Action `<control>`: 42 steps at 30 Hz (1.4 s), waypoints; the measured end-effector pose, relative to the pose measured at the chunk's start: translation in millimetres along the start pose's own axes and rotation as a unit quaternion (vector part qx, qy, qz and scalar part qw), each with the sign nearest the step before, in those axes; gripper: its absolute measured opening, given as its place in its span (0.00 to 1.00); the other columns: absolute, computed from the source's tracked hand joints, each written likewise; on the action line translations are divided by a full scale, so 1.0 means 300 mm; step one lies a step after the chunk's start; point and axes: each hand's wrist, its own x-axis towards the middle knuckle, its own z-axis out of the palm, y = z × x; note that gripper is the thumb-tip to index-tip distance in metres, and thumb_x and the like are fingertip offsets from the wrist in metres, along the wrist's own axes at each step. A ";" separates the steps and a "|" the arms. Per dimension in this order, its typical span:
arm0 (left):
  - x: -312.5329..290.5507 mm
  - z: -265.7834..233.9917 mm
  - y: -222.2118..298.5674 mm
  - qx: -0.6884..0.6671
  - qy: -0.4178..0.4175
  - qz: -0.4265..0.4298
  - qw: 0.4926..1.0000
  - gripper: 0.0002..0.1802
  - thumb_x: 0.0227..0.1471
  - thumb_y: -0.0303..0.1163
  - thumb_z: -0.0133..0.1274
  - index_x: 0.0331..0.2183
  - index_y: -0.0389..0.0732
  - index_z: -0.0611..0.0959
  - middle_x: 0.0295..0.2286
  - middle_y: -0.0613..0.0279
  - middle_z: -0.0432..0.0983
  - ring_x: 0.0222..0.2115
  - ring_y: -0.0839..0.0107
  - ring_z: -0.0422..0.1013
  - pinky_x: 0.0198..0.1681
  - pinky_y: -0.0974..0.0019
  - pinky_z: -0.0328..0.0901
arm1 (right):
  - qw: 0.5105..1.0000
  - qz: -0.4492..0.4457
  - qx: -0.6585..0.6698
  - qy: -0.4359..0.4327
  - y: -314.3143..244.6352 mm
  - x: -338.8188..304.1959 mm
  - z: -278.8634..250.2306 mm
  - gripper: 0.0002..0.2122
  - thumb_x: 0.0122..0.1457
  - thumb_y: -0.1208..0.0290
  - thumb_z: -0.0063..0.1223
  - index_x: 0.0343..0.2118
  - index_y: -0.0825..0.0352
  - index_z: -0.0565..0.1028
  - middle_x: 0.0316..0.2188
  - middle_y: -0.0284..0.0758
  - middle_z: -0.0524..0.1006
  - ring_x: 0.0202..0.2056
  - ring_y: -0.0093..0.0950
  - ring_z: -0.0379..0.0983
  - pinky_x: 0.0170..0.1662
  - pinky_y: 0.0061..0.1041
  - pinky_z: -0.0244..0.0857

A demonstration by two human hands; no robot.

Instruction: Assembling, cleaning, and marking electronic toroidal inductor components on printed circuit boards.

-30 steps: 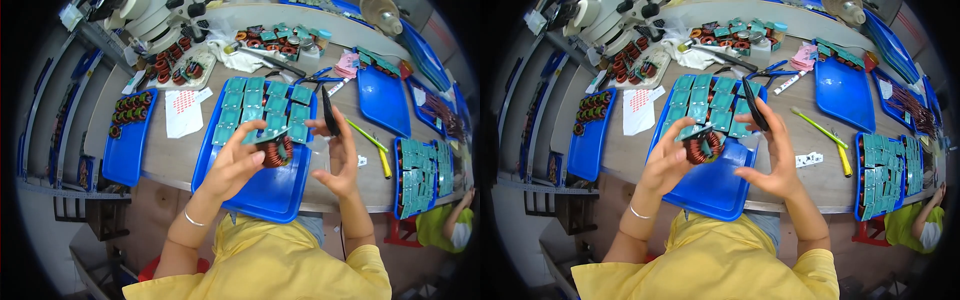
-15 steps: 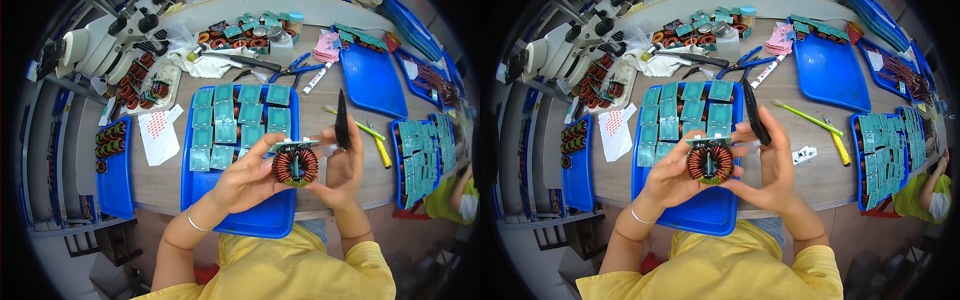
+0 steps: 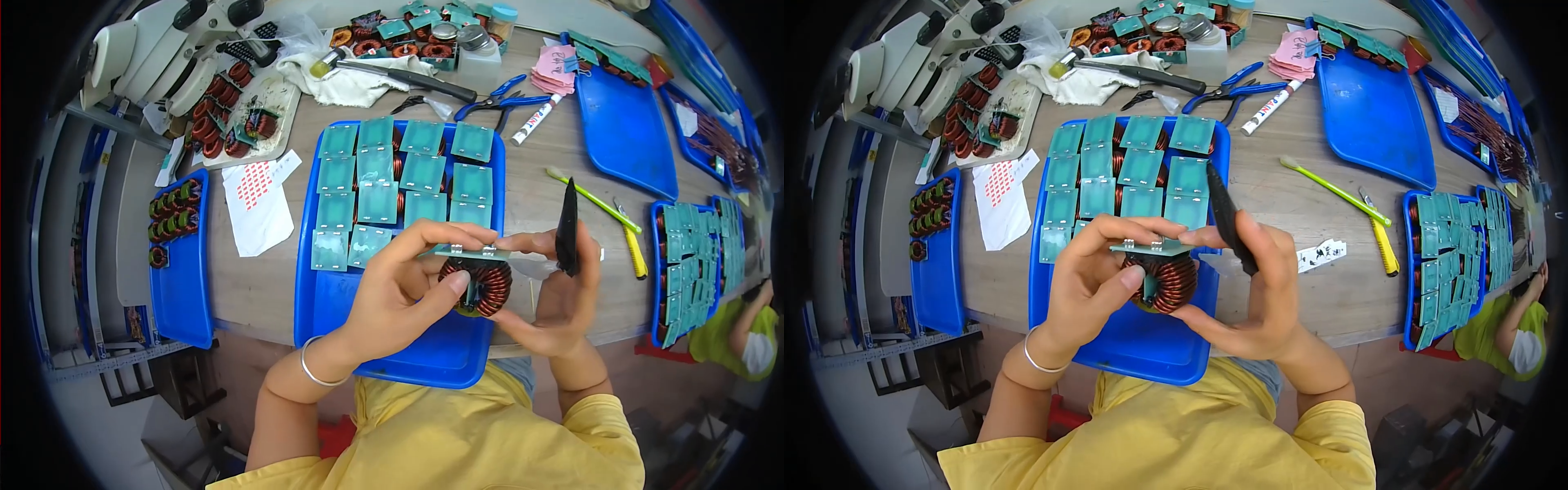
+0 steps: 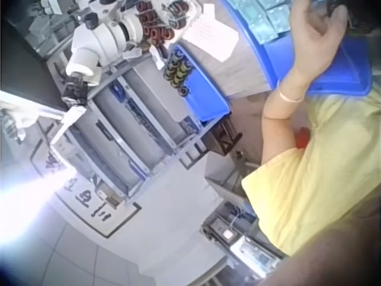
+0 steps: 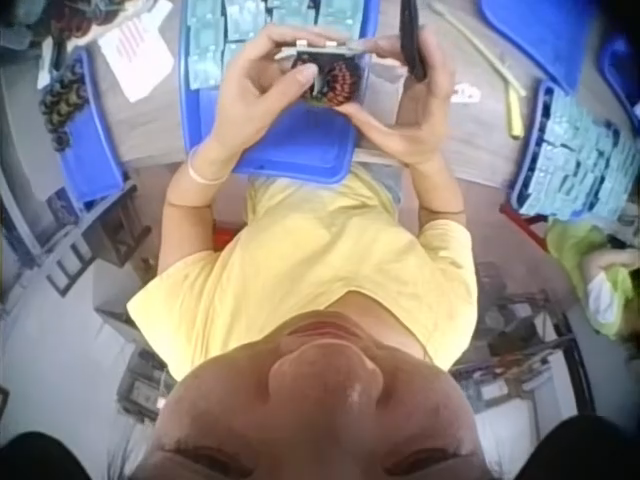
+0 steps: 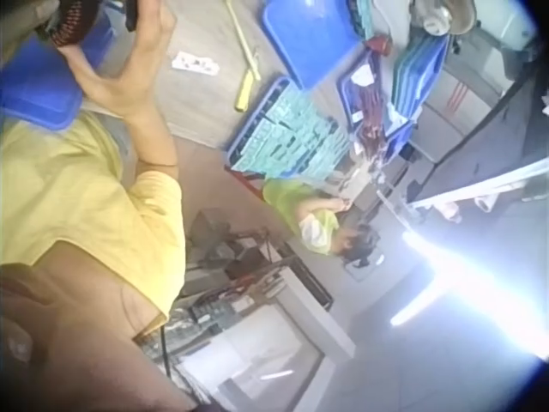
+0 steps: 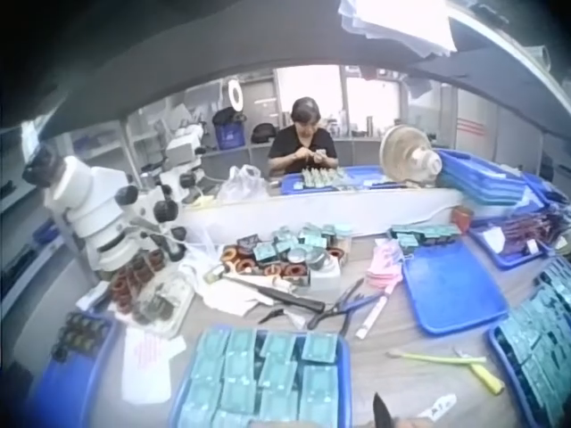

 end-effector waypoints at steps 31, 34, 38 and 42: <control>-0.014 -0.001 0.016 0.255 0.009 0.032 0.966 0.41 0.28 0.24 0.67 0.48 0.34 0.67 0.47 0.55 0.58 0.46 0.64 0.63 0.46 0.66 0.65 | 0.979 0.082 0.179 0.049 0.021 0.008 0.018 0.46 0.36 0.82 0.63 0.58 0.72 0.45 0.46 0.41 0.63 0.45 0.34 0.68 0.48 0.29 0.58; -0.015 0.009 0.029 0.256 0.049 0.018 0.965 0.35 0.32 0.27 0.65 0.47 0.39 0.71 0.43 0.60 0.64 0.41 0.72 0.65 0.34 0.72 0.67 | 0.979 0.083 0.180 0.053 0.015 0.007 0.011 0.46 0.35 0.81 0.64 0.58 0.72 0.45 0.46 0.41 0.63 0.45 0.35 0.68 0.47 0.30 0.59; -0.005 -0.002 0.034 0.346 0.037 0.061 0.935 0.35 0.29 0.29 0.66 0.45 0.40 0.73 0.39 0.61 0.68 0.37 0.71 0.65 0.30 0.73 0.63 | 0.983 0.065 0.169 0.041 0.019 0.005 0.003 0.47 0.35 0.80 0.65 0.58 0.72 0.45 0.45 0.41 0.63 0.44 0.35 0.68 0.46 0.30 0.59; -0.002 -0.010 0.044 0.425 0.028 0.107 0.898 0.36 0.27 0.32 0.67 0.44 0.39 0.74 0.37 0.61 0.69 0.37 0.66 0.65 0.34 0.70 0.62 | 0.982 0.053 0.179 0.038 0.015 0.005 0.001 0.48 0.35 0.80 0.65 0.58 0.72 0.44 0.45 0.41 0.63 0.44 0.35 0.68 0.47 0.29 0.59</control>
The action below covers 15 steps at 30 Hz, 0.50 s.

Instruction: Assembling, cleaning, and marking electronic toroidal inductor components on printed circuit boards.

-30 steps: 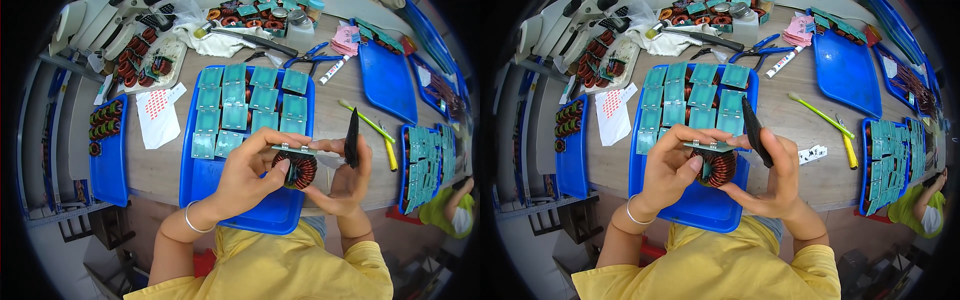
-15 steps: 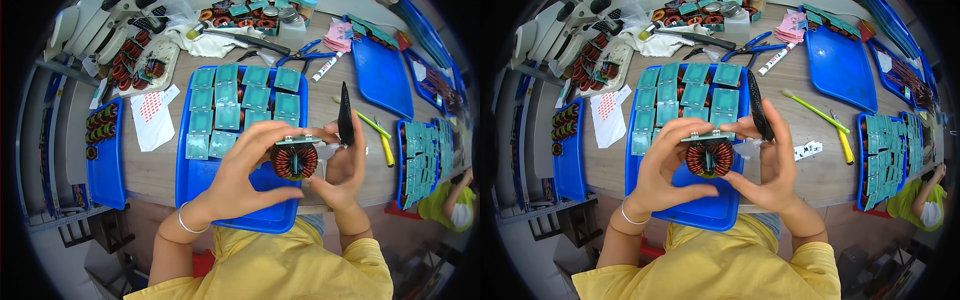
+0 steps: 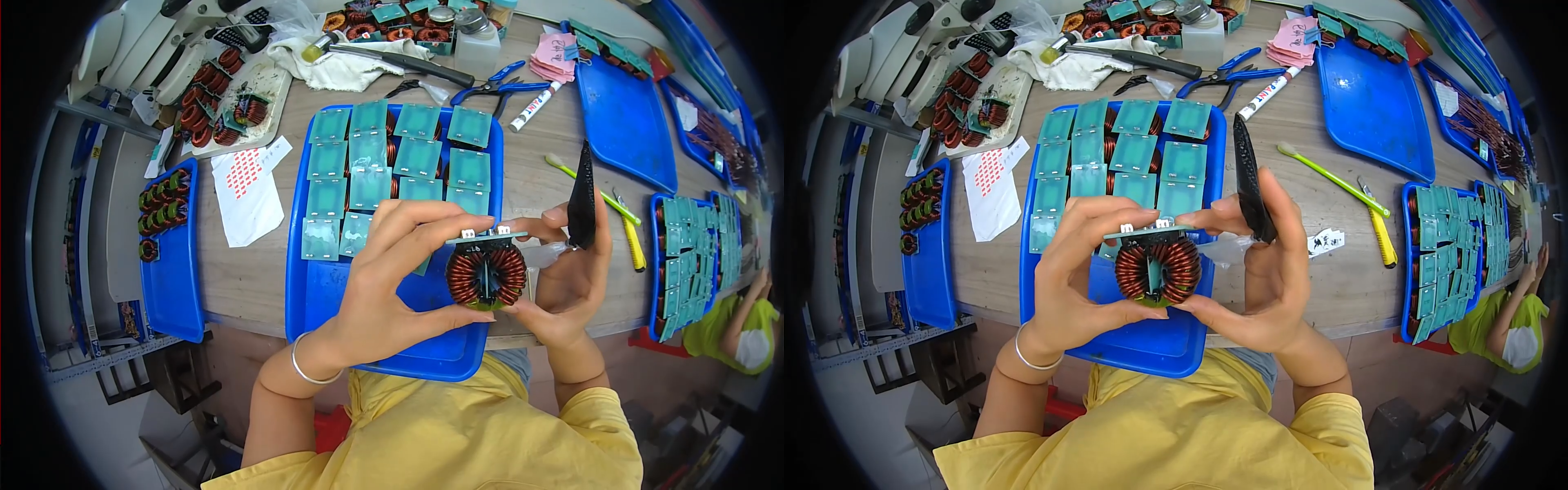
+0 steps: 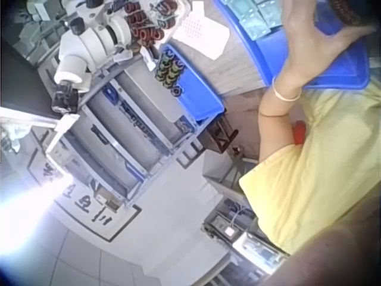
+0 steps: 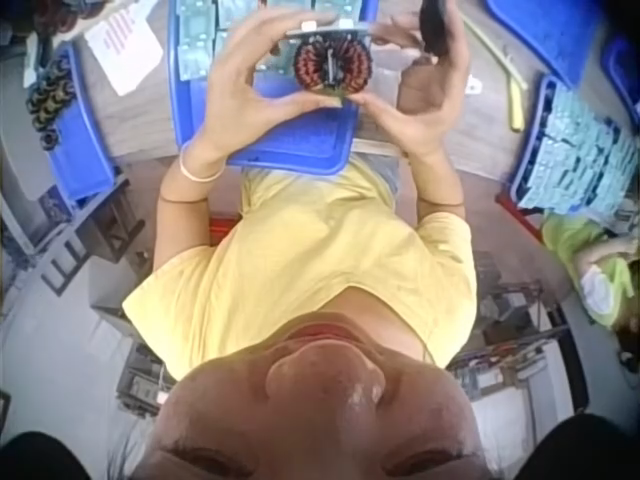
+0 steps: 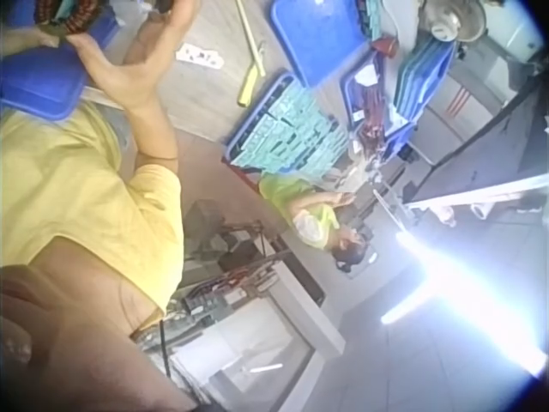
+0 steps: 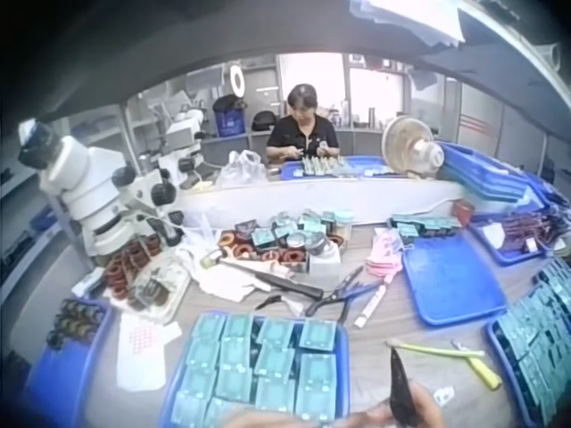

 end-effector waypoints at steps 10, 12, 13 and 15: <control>-0.015 0.010 -0.009 -0.120 -0.017 -0.040 0.992 0.41 0.22 0.33 0.70 0.43 0.31 0.72 0.39 0.55 0.67 0.42 0.66 0.63 0.46 0.65 0.58 | 0.998 0.052 0.020 -0.009 -0.007 0.006 -0.001 0.51 0.32 0.76 0.70 0.58 0.73 0.45 0.46 0.42 0.62 0.42 0.34 0.69 0.48 0.30 0.60; -0.010 0.012 -0.007 -0.126 0.005 -0.032 0.991 0.34 0.27 0.32 0.68 0.42 0.38 0.74 0.38 0.59 0.70 0.36 0.65 0.66 0.38 0.67 0.63 | 0.999 0.034 0.011 -0.004 -0.006 0.002 -0.001 0.50 0.33 0.77 0.69 0.58 0.73 0.44 0.46 0.42 0.62 0.42 0.35 0.69 0.47 0.31 0.61; -0.009 0.012 -0.009 -0.126 0.006 -0.032 0.991 0.34 0.27 0.32 0.68 0.42 0.38 0.74 0.38 0.59 0.70 0.36 0.65 0.66 0.38 0.67 0.63 | 0.999 0.034 0.011 -0.004 -0.006 0.003 -0.002 0.50 0.33 0.77 0.69 0.58 0.73 0.44 0.46 0.42 0.62 0.42 0.35 0.69 0.47 0.31 0.61; -0.009 0.013 -0.016 -0.134 -0.002 -0.023 0.991 0.34 0.28 0.31 0.67 0.42 0.37 0.74 0.39 0.58 0.70 0.39 0.64 0.66 0.42 0.66 0.62 | 1.000 -0.016 -0.025 -0.011 -0.007 0.003 -0.004 0.49 0.34 0.78 0.68 0.58 0.72 0.44 0.45 0.42 0.63 0.43 0.36 0.69 0.47 0.32 0.62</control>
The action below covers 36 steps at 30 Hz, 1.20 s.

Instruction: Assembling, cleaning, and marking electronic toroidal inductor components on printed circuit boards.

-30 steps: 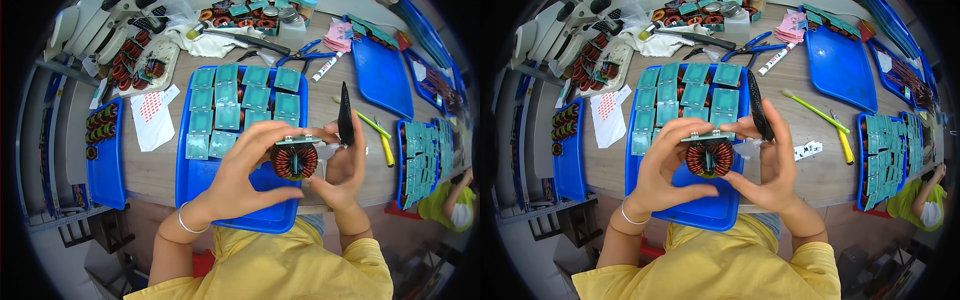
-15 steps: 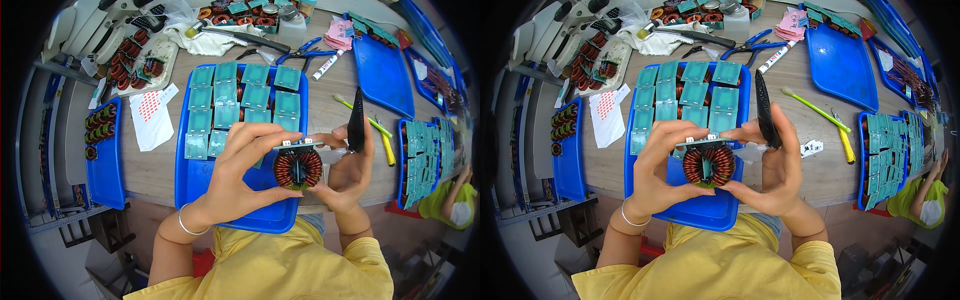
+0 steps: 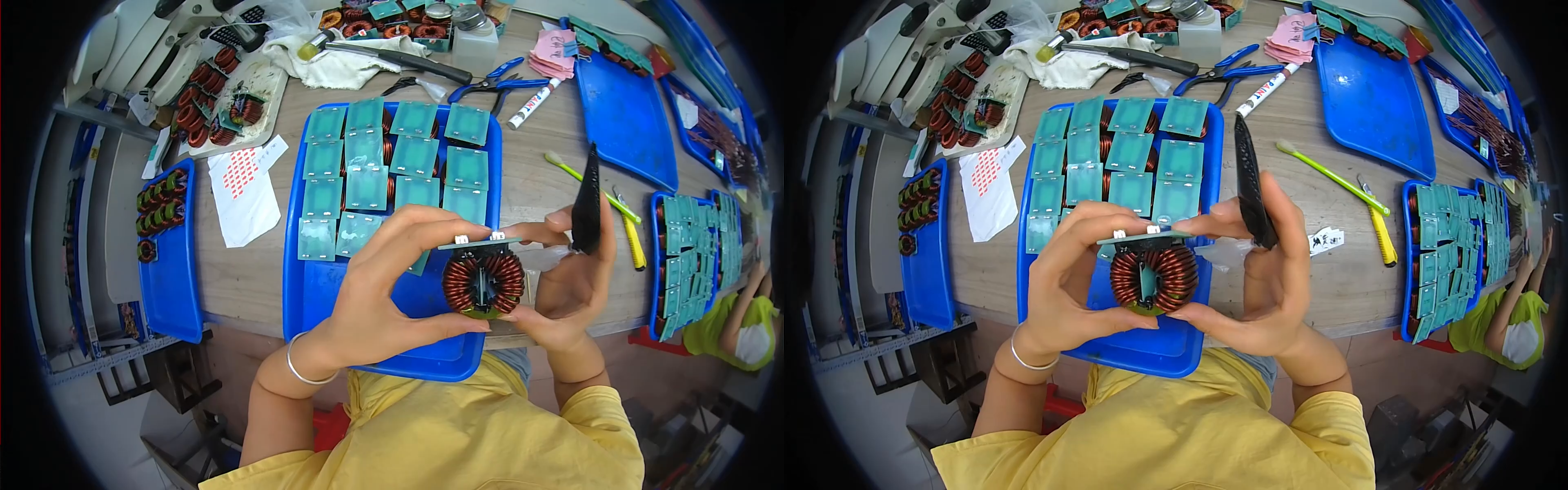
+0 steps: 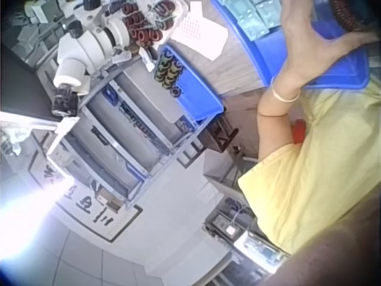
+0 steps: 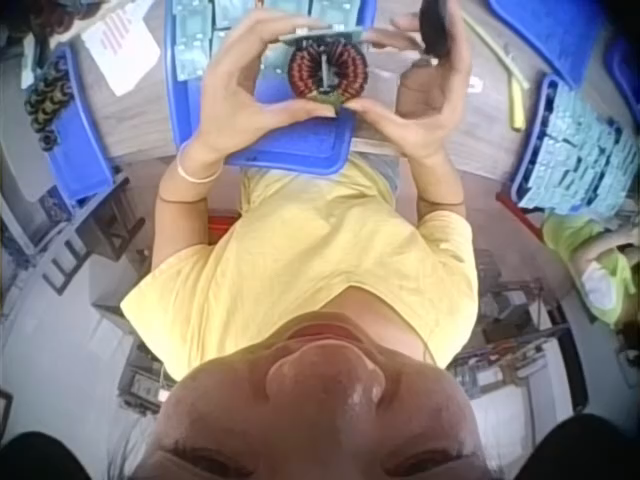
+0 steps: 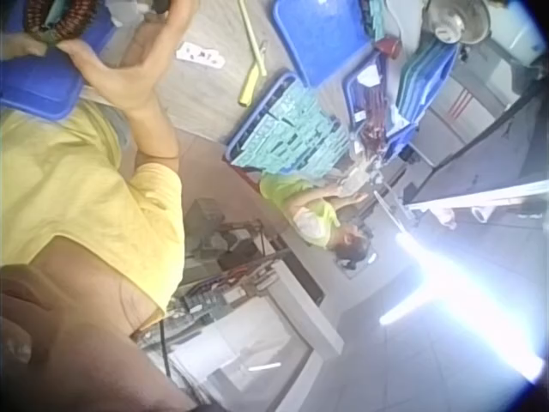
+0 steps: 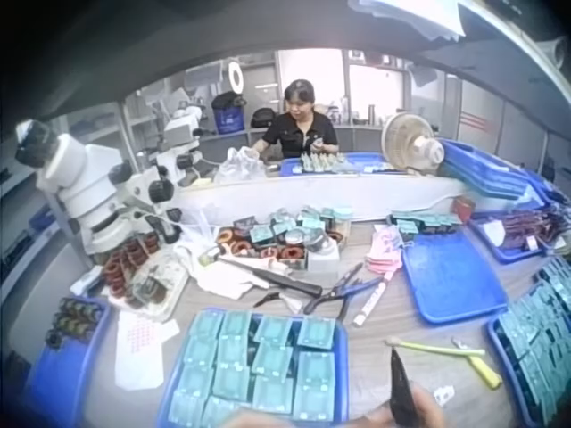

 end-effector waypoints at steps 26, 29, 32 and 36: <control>-0.005 0.025 -0.011 -0.181 -0.071 -0.072 0.978 0.34 0.35 0.22 0.61 0.48 0.34 0.68 0.45 0.55 0.65 0.48 0.64 0.61 0.52 0.65 0.55 | 0.993 -0.041 -0.110 0.021 -0.042 -0.024 -0.010 0.52 0.31 0.72 0.71 0.57 0.72 0.44 0.42 0.42 0.64 0.39 0.34 0.71 0.41 0.28 0.66; -0.010 0.026 -0.011 -0.191 -0.072 -0.076 0.976 0.35 0.35 0.21 0.61 0.48 0.34 0.67 0.46 0.55 0.64 0.49 0.65 0.60 0.53 0.64 0.54 | 0.992 -0.050 -0.115 0.015 -0.042 -0.023 -0.010 0.51 0.31 0.71 0.71 0.57 0.72 0.45 0.42 0.42 0.64 0.39 0.35 0.71 0.40 0.27 0.66; -0.014 0.033 -0.011 -0.202 -0.070 -0.081 0.974 0.37 0.33 0.21 0.62 0.49 0.34 0.66 0.46 0.53 0.64 0.49 0.62 0.61 0.53 0.61 0.54 | 0.992 -0.030 -0.116 0.023 -0.049 -0.033 -0.009 0.51 0.31 0.71 0.71 0.57 0.72 0.44 0.42 0.42 0.64 0.39 0.35 0.71 0.41 0.27 0.65; -0.018 0.039 -0.008 -0.184 -0.062 -0.092 0.977 0.41 0.31 0.22 0.65 0.49 0.33 0.64 0.45 0.51 0.65 0.48 0.60 0.62 0.52 0.58 0.55 | 0.991 -0.007 -0.131 0.019 -0.065 -0.012 -0.013 0.51 0.32 0.71 0.71 0.57 0.73 0.44 0.42 0.42 0.64 0.40 0.35 0.71 0.42 0.27 0.64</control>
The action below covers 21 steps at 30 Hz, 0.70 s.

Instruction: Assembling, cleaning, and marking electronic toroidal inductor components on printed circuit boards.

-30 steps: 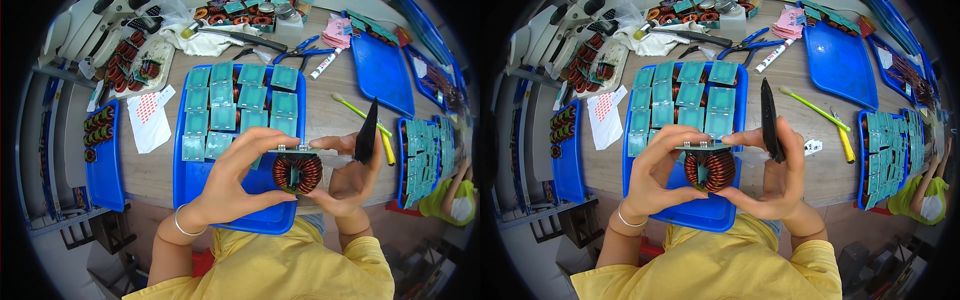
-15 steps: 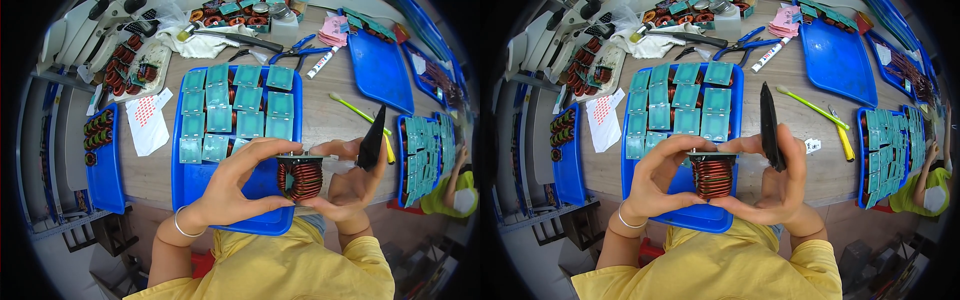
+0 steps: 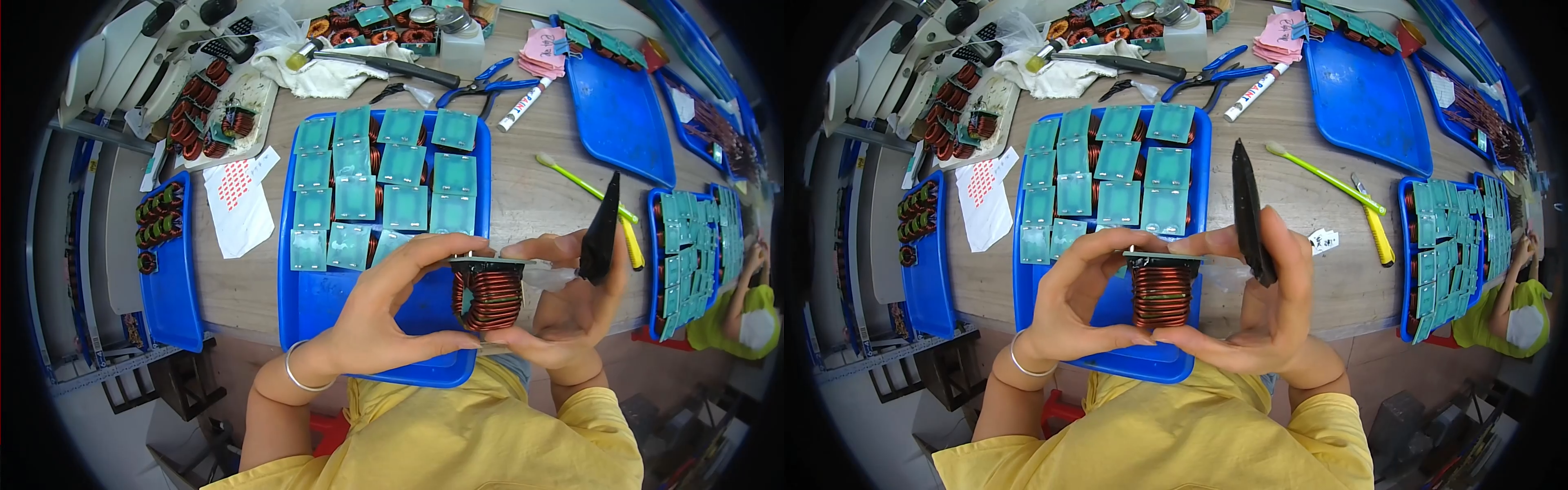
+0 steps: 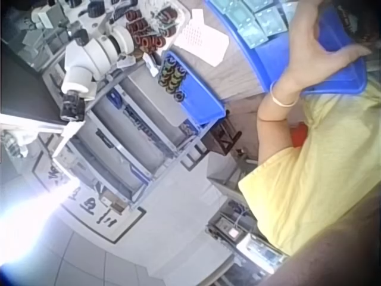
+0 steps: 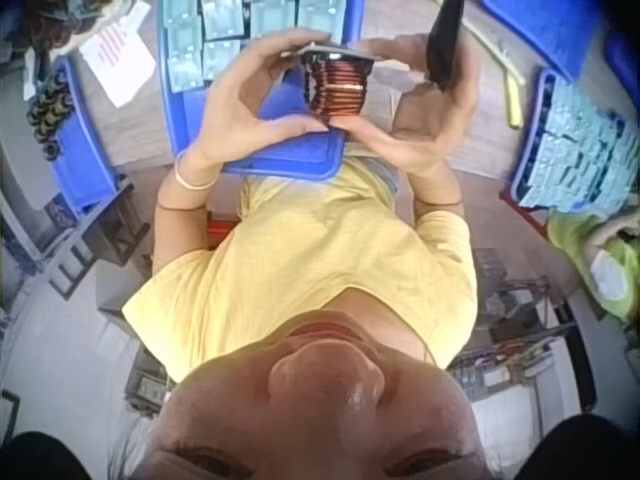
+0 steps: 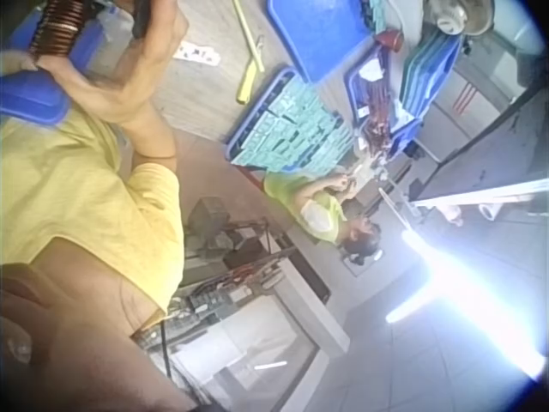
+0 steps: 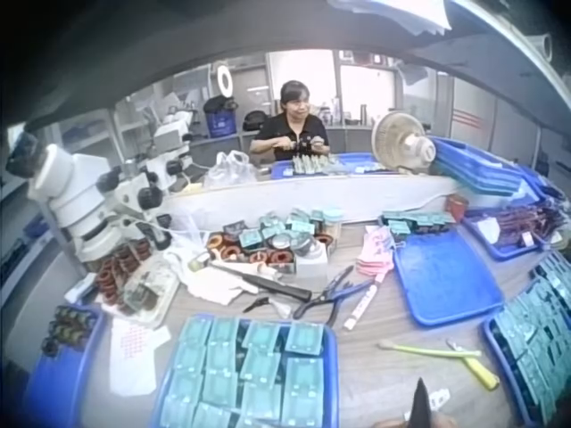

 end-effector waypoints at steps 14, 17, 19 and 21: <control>0.055 -0.004 0.066 0.094 -0.001 0.056 0.994 0.36 0.33 0.20 0.63 0.47 0.33 0.66 0.45 0.52 0.64 0.48 0.62 0.62 0.53 0.60 0.55 | 0.998 -0.063 0.012 -0.014 -0.010 0.047 -0.014 0.51 0.33 0.77 0.69 0.58 0.70 0.42 0.45 0.41 0.63 0.42 0.36 0.69 0.45 0.35 0.64; 0.066 0.007 0.091 0.071 -0.008 0.056 0.996 0.36 0.33 0.19 0.63 0.47 0.33 0.66 0.45 0.53 0.64 0.49 0.63 0.62 0.54 0.61 0.55 | 0.998 -0.062 0.020 0.010 -0.032 0.053 -0.024 0.51 0.33 0.77 0.69 0.58 0.70 0.42 0.44 0.40 0.63 0.43 0.36 0.69 0.46 0.35 0.63; 0.068 0.010 0.108 0.062 -0.013 0.058 0.996 0.36 0.33 0.19 0.62 0.47 0.33 0.66 0.45 0.53 0.64 0.49 0.63 0.61 0.54 0.61 0.55 | 0.998 -0.062 0.008 0.023 -0.051 0.058 -0.023 0.51 0.33 0.76 0.69 0.58 0.70 0.42 0.44 0.40 0.63 0.42 0.36 0.69 0.47 0.34 0.62; 0.076 0.009 0.125 0.059 -0.030 0.067 0.996 0.37 0.33 0.19 0.63 0.48 0.33 0.66 0.45 0.53 0.63 0.49 0.64 0.61 0.54 0.61 0.55 | 0.997 -0.063 0.011 0.036 -0.068 0.059 -0.021 0.52 0.33 0.75 0.70 0.58 0.69 0.41 0.44 0.39 0.63 0.42 0.36 0.69 0.46 0.34 0.62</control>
